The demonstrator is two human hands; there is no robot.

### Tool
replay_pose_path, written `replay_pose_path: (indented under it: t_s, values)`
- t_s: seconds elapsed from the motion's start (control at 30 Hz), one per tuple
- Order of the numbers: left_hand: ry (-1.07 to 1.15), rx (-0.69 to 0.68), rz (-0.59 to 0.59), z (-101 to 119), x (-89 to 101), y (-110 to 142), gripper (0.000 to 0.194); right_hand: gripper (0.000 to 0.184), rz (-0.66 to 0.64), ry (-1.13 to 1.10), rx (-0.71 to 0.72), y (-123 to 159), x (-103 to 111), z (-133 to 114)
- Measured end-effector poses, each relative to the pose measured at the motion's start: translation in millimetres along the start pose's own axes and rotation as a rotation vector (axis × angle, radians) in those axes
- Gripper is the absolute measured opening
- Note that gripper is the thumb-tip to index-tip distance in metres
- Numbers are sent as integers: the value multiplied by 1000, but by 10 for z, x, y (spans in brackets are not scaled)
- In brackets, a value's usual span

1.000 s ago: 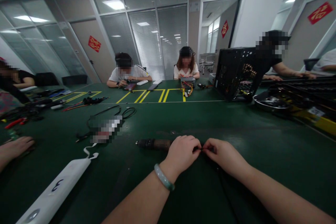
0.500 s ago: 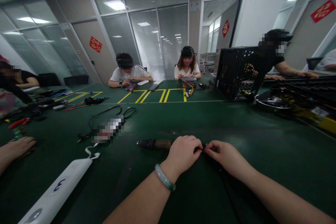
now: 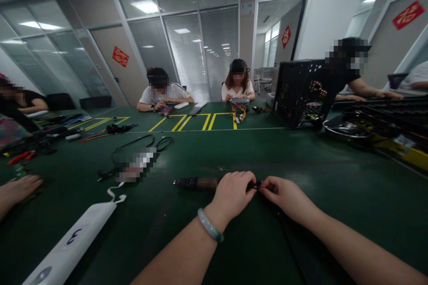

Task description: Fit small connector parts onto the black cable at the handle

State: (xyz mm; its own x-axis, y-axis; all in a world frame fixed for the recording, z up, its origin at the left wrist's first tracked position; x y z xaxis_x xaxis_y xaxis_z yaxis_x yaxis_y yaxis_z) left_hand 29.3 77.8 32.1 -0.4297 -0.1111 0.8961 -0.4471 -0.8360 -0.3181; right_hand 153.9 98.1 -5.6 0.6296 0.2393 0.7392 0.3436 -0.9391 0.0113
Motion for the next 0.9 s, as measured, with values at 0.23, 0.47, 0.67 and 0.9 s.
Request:
replay_pose_path:
  t_s: [0.23,0.47,0.67,0.9]
  values:
    - [26,-37,-24,28,5,4,9,15,-18,-28,33,8,-14,-32]
    - [-7,-51,-44,60,7,5,12,14,-15,-9,30,12,2,-36]
    - [3,-4,-29,17,-2,0,14,14,-5,-9,44,13,10,-40]
    - [-5,-21,-27,50,16,5,11,13,9,-2,36,14,24,-33]
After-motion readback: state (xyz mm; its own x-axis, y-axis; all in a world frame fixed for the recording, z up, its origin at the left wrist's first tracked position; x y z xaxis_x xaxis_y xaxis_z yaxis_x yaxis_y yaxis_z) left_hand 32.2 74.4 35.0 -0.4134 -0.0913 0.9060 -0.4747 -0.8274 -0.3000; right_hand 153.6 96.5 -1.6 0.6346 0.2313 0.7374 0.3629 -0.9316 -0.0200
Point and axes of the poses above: each hand's wrist, its own y-axis away from the middle knuckle, its own x-axis out of the back of the hand, z = x × y, the point moved 9 cm from there along -y, towards the middle knuckle, and after that the axes turned 1 degree about -x, right-handed, at the moved point
